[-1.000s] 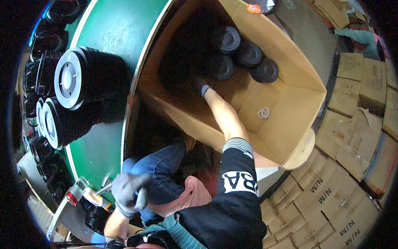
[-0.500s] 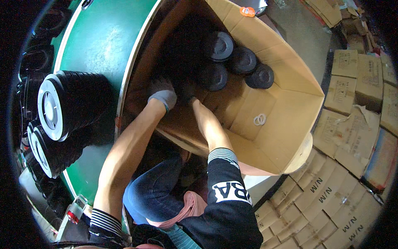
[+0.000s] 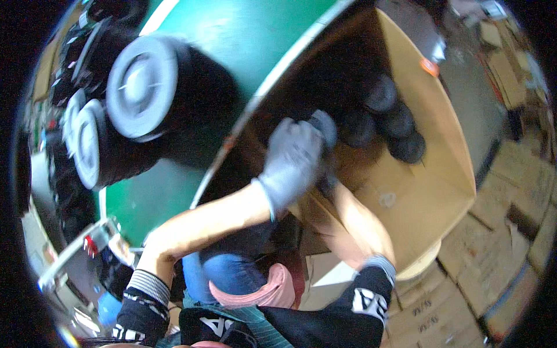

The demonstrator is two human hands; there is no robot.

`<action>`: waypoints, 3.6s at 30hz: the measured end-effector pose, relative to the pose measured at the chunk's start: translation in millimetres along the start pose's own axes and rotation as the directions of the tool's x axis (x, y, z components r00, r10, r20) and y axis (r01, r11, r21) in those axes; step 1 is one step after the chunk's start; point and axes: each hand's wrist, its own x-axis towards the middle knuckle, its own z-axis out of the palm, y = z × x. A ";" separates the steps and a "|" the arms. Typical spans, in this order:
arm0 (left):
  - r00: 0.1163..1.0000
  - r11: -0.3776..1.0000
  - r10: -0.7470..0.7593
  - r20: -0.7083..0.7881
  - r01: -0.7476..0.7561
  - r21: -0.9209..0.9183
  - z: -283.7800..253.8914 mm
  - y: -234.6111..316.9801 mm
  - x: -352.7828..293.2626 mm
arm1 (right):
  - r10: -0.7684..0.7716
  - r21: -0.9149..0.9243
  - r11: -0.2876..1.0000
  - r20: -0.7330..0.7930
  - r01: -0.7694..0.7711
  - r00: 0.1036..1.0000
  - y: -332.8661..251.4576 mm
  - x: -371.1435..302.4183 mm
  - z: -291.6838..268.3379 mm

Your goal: The person sits on the floor and repeatedly picks up black cylindrical containers and circular lids from a green table. They place each lid onto a container, press it down, and set the assembled unit aside. The process is repeated for multiple units.

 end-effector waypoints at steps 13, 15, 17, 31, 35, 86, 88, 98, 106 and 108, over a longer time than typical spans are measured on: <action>0.803 0.975 0.034 -0.595 -0.157 -0.156 -116.7 -36.4 -266.7 | -0.094 0.754 0.497 0.538 -0.429 0.838 -216.8 -127.2 134.2; 0.809 0.976 -0.111 -0.577 -0.020 -0.216 -122.7 -48.1 -297.2 | 0.019 0.583 0.773 0.373 -0.251 0.928 -206.4 -122.2 173.5; 0.749 0.938 -0.321 -0.580 0.168 -0.302 -114.9 -53.3 -323.8 | -0.127 0.153 0.985 0.347 0.077 0.929 -216.6 -110.1 206.1; 0.614 0.775 -0.617 -0.492 0.365 -0.516 -74.9 -97.1 -350.7 | -0.521 -0.681 0.496 0.264 0.539 0.812 -255.5 -113.8 214.4; 0.605 0.806 -0.575 -0.552 0.302 -0.509 -76.8 -104.4 -353.0 | 0.118 -0.315 0.949 0.402 0.016 0.908 -279.2 -134.9 202.7; 0.863 -0.168 -0.453 -0.225 -0.331 -0.928 103.0 -104.8 -614.0 | -0.687 -0.039 0.324 0.677 0.945 0.263 -325.0 -466.3 258.8; 0.810 0.371 -0.443 -0.384 -0.225 -0.901 82.0 -108.0 -610.0 | -0.634 0.035 0.358 0.742 0.933 0.215 -341.1 -447.1 263.0; 0.812 0.212 -0.521 -0.263 -0.175 -0.961 63.9 -113.5 -603.0 | -0.700 -0.913 -0.008 0.297 0.408 0.650 -330.4 -236.8 314.8; 0.817 0.134 -0.528 -0.230 -0.187 -0.973 63.7 -110.9 -596.1 | -0.811 -0.215 0.409 0.360 0.887 0.461 -334.3 -327.7 280.2; 0.827 0.114 -0.512 -0.233 -0.203 -0.972 62.2 -109.6 -593.5 | -0.733 0.082 0.599 0.457 0.797 0.504 -325.5 -369.6 272.0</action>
